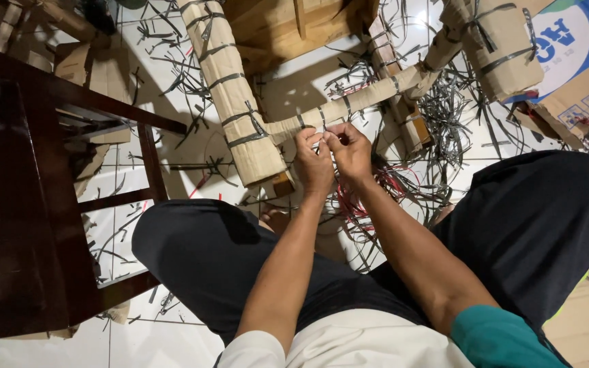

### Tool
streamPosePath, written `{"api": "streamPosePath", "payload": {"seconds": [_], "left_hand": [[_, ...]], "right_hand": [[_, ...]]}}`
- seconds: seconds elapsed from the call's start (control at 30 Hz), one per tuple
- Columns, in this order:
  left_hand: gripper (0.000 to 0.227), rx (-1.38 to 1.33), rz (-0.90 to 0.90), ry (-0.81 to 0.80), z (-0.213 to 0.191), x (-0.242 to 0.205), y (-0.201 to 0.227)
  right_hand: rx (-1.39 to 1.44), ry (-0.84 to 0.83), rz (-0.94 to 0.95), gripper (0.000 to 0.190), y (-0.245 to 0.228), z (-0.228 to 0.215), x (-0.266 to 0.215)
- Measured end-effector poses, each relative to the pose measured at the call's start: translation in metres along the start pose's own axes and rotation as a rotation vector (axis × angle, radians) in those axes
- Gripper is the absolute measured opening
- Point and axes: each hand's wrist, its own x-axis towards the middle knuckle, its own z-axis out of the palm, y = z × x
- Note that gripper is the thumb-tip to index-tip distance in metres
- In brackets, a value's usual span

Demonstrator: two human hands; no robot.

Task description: The person sits on the floor and ties a red string around the legs of an overturned wooden chair. They then lift the chair, place a piece of cardboard on the seat, and secure the cardboard with a black string.

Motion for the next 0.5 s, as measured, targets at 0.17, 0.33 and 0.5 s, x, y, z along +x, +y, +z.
{"api": "streamPosePath", "payload": {"seconds": [0.17, 0.33, 0.5], "left_hand": [[0.009, -0.07, -0.016, -0.038, 0.002, -0.002, -0.003], [0.007, -0.142, -0.052, -0.084, 0.017, 0.004, -0.033], [0.013, -0.212, -0.18, -0.106, 0.058, 0.02, -0.102]], "right_hand": [[-0.435, -0.136, -0.221, 0.013, 0.01, -0.005, 0.009], [-0.521, -0.106, -0.278, 0.013, 0.009, -0.002, 0.015], [-0.525, -0.034, -0.374, 0.011, 0.012, 0.0, 0.029]]}}
